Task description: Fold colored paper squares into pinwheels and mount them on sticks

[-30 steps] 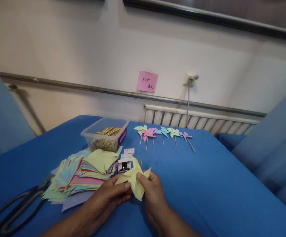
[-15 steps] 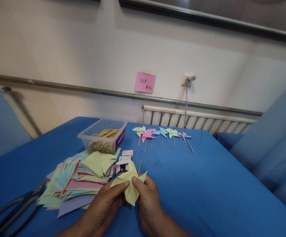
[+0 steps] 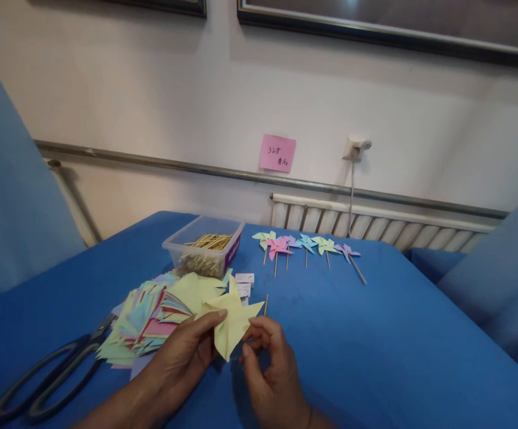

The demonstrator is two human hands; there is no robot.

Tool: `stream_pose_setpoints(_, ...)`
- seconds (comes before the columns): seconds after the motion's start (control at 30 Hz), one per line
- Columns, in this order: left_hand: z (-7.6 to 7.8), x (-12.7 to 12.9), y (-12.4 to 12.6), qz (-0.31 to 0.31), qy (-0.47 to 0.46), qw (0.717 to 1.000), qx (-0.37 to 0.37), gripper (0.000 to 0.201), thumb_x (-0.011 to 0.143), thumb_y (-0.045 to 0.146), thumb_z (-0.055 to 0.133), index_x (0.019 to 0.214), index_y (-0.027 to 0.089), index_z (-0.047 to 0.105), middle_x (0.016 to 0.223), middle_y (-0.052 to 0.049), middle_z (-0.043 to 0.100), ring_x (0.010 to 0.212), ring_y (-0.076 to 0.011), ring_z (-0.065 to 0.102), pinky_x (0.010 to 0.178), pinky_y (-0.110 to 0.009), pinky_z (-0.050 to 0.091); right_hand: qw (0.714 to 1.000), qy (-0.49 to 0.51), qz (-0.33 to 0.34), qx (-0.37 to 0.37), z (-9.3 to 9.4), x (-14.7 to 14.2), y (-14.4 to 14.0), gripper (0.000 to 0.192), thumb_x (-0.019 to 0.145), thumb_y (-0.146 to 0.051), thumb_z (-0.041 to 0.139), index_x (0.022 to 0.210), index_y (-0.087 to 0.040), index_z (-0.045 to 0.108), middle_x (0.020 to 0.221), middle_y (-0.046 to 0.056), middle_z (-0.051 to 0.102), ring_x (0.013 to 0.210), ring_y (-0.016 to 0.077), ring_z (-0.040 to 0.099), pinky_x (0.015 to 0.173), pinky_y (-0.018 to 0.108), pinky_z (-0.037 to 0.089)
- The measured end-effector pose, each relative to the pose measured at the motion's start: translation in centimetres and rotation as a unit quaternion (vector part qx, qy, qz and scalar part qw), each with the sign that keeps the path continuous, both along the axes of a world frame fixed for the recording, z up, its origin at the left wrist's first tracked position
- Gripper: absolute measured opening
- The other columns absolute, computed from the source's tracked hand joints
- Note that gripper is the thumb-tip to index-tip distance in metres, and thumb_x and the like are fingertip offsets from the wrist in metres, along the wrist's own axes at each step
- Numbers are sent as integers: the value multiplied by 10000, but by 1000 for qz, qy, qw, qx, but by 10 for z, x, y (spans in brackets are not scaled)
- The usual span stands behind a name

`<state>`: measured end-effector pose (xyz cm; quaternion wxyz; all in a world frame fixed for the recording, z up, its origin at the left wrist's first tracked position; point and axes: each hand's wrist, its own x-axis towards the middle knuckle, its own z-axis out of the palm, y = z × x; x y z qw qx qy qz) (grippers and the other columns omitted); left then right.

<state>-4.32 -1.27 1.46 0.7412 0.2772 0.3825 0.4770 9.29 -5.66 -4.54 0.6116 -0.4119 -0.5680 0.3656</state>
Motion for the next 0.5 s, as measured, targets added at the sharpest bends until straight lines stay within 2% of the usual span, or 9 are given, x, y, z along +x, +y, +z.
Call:
stream_pose_setpoints(0.1, 1, 0, -3, -12, 2, 1000, 9, 254, 720, 212, 653, 962, 135, 650, 852, -78, 707, 764, -203, 646, 685, -298, 493, 998, -55, 23, 11, 0, 1, -2, 299, 823, -166, 538, 1111, -244, 516, 894, 26, 622, 768, 156, 577, 717, 286, 454)
stream_pose_setpoints(0.27, -2, 4, -6, -33, 20, 999, 22, 213, 698, 227, 672, 888, 129, 672, 808, -77, 697, 708, -180, 622, 672, -280, 477, 999, -25, 28, -39, 8, 4, 1, 64, 829, -240, 559, 841, -190, 597, 733, 1, 578, 682, 137, 520, 645, 255, 419)
stream_pose_setpoints(0.4, -8, 7, -7, -47, 41, 998, 29, 210, 676, 226, 687, 853, 113, 688, 748, -78, 687, 646, -161, 589, 650, -277, 467, 997, 25, 6, -72, 8, 5, 8, 136, 816, -294, 583, 745, -178, 583, 689, -9, 528, 632, 121, 463, 591, 240, 381)
stream_pose_setpoints(0.5, -11, 9, -7, -63, 57, 996, 34, 236, 672, 217, 688, 881, 107, 695, 770, -86, 690, 668, -158, 586, 658, -267, 459, 997, 35, 1, -72, 6, 6, 12, 156, 783, -306, 613, 703, -175, 583, 790, 24, 562, 699, 142, 493, 628, 258, 390)
